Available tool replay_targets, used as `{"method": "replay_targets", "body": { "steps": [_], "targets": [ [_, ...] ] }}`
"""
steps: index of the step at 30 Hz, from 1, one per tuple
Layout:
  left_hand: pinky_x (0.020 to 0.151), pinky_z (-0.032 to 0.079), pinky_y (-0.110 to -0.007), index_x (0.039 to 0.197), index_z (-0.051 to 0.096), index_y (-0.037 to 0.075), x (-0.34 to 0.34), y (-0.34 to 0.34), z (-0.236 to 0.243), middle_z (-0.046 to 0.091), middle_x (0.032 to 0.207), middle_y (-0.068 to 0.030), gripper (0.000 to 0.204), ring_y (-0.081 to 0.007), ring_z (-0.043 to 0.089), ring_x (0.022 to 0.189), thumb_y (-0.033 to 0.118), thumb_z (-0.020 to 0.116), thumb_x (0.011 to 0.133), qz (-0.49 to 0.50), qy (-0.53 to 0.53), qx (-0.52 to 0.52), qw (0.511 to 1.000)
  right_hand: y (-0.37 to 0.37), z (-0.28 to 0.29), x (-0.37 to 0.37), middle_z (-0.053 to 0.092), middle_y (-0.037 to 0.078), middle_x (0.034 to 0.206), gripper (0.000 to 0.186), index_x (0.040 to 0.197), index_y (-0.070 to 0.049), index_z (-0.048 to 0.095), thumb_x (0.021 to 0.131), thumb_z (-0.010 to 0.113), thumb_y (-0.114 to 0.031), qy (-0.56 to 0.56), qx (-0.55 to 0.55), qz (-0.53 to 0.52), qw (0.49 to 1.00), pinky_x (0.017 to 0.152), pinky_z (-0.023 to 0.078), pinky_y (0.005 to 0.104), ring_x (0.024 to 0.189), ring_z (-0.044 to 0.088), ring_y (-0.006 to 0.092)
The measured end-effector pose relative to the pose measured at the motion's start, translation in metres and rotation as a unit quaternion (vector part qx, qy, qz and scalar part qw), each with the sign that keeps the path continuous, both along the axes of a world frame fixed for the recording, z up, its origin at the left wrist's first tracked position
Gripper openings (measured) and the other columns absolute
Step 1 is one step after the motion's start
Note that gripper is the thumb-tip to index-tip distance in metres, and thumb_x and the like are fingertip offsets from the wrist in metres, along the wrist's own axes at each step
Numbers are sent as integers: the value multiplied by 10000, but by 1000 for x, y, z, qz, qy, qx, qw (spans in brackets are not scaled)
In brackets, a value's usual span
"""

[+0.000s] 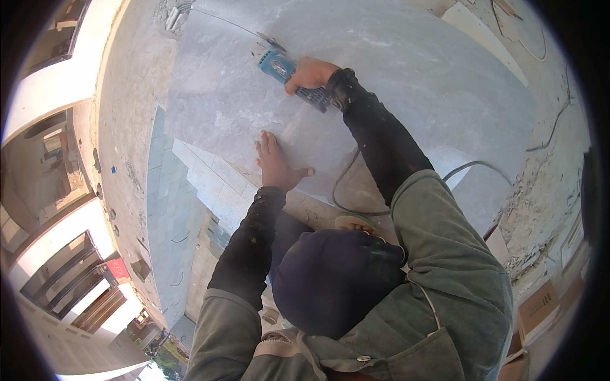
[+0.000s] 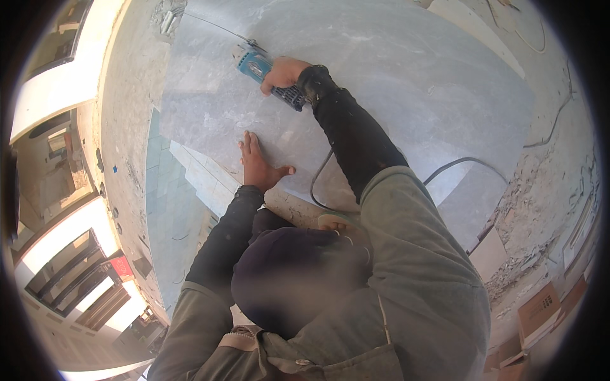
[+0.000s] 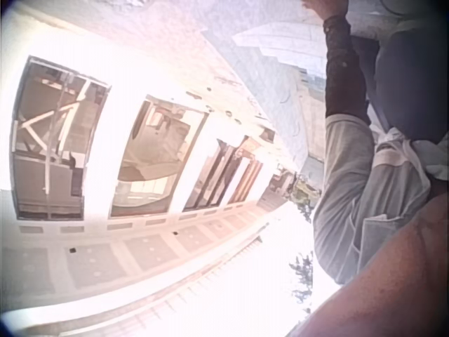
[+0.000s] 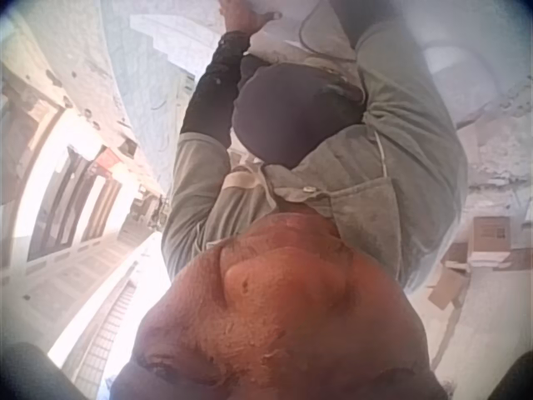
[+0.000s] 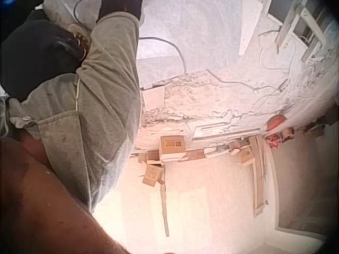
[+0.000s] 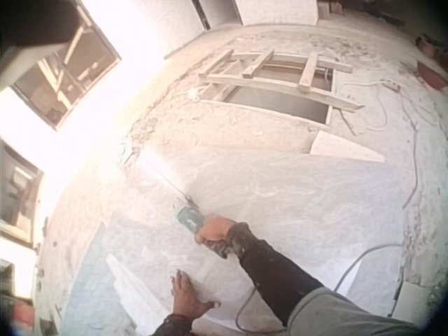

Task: The person uses an angle grinder to cut a line along the surface of a large tile held by hand on a floor.

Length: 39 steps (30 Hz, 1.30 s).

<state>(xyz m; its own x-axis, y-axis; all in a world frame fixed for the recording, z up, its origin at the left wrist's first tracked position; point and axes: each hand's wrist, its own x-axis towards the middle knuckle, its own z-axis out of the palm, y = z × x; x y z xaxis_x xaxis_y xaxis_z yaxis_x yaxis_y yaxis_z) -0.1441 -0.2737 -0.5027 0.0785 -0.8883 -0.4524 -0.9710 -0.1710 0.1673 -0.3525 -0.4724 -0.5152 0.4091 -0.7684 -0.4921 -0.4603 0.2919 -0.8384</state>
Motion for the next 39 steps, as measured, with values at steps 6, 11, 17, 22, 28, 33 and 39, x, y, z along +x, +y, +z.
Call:
{"method": "replay_targets", "body": {
  "steps": [6,11,17,22,28,33,39],
  "targets": [
    [1273,237,-650,1648,155,-76,0,-1,2,126,1751,-273,1579,-521,110,1612,486,1064,485,1,1,0,1000,5,3,-4,761,201,910,515,1010,75,767,674,856,-305,-8,13,5,1000,689,588,426,744,734,314],
    [1243,213,-730,1652,149,-58,7,0,-3,100,1760,-261,1538,-517,82,1618,444,1049,509,1,22,-9,1000,9,5,-6,765,207,925,537,1027,89,768,674,862,-305,-5,6,3,1000,718,591,425,772,744,315],
    [1246,205,-731,1658,137,-52,5,-2,1,95,1761,-260,1548,-511,69,1622,447,1050,512,5,20,0,1000,11,1,-6,771,216,956,562,1047,109,762,681,869,-304,3,5,2,1000,749,592,423,800,753,322],
    [1243,201,-736,1660,127,-50,6,-2,-2,94,1760,-262,1553,-510,61,1622,451,1048,514,4,25,-1,1000,17,0,-9,770,218,943,551,1023,111,766,679,876,-305,-11,6,3,1000,746,590,419,798,752,320],
    [1242,204,-737,1662,124,-49,5,-3,1,90,1762,-257,1553,-509,57,1623,456,1044,517,3,22,5,1000,20,0,-13,750,210,901,503,994,112,757,696,863,-278,-1,14,5,1000,753,564,407,790,729,310],
    [1240,208,-739,1665,122,-45,5,-3,-1,86,1766,-249,1553,-506,56,1624,457,1043,520,3,14,10,1000,21,0,-13,765,219,921,555,1005,118,763,666,871,-308,1,14,1,1000,731,588,424,782,747,323],
    [1243,195,-739,1664,129,-42,6,0,-2,84,1766,-248,1547,-503,52,1625,459,1041,520,7,22,4,1000,19,3,-14,764,219,941,549,1023,112,761,677,865,-302,-4,23,12,1000,732,586,419,788,746,320]
  ]
}}
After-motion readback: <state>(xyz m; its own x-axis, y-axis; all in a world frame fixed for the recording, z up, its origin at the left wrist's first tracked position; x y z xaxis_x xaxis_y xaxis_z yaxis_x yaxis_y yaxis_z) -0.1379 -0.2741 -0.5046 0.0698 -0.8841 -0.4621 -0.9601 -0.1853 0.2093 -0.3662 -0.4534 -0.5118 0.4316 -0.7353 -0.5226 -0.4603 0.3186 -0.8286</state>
